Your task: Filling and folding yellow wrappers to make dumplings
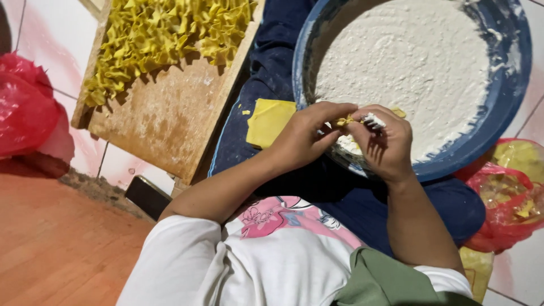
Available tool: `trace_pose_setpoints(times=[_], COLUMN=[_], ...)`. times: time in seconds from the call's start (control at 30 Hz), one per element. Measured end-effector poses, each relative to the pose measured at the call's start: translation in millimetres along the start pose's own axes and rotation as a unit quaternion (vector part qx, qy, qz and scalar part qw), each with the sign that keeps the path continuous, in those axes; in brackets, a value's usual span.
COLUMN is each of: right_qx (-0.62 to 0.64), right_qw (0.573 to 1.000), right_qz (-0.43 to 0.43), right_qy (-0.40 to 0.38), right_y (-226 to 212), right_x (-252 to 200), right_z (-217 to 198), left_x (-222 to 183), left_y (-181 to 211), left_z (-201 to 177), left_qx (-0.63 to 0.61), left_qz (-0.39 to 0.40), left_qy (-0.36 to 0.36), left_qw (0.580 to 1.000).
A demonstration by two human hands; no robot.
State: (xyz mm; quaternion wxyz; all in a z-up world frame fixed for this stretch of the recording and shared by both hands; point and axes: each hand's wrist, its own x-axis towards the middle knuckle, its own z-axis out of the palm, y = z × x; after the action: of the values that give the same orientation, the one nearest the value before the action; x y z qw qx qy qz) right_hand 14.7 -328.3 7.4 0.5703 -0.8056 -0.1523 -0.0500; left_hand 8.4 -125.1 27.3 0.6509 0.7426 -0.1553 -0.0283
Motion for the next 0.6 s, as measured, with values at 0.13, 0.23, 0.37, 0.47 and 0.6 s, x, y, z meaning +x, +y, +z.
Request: trace_pose_setpoints(times=[0.13, 0.23, 0.37, 0.47, 0.6], right_qx=[0.023, 0.040, 0.023, 0.014, -0.021], right_qw=[0.999, 0.988, 0.995, 0.994, 0.995], right_qz=[-0.020, 0.146, 0.095, 0.101, 0.100], right_qy=[-0.041, 0.015, 0.033, 0.028, 0.013], right_y=[4.8, 6.0, 12.0, 14.2, 21.4], right_x=[3.0, -2.3, 0.6, -0.6, -1.1], right_z=[-2.6, -3.6, -0.9, 1.5, 1.9], left_x=[-2.3, -3.6, -17.0, -33.7, -37.0], left_y=[-22.7, -33.4, -83.3, -139.5, -208.3], left_z=[-29.6, -76.0, -151.3, -195.3, -231.7], left_qx=[0.025, 0.089, 0.134, 0.190, 0.228], left_qz=[0.001, -0.063, -0.159, -0.233, -0.329], left_qy=[0.056, 0.107, 0.288, 0.390, 0.418], left_qw=[0.998, 0.988, 0.935, 0.871, 0.816])
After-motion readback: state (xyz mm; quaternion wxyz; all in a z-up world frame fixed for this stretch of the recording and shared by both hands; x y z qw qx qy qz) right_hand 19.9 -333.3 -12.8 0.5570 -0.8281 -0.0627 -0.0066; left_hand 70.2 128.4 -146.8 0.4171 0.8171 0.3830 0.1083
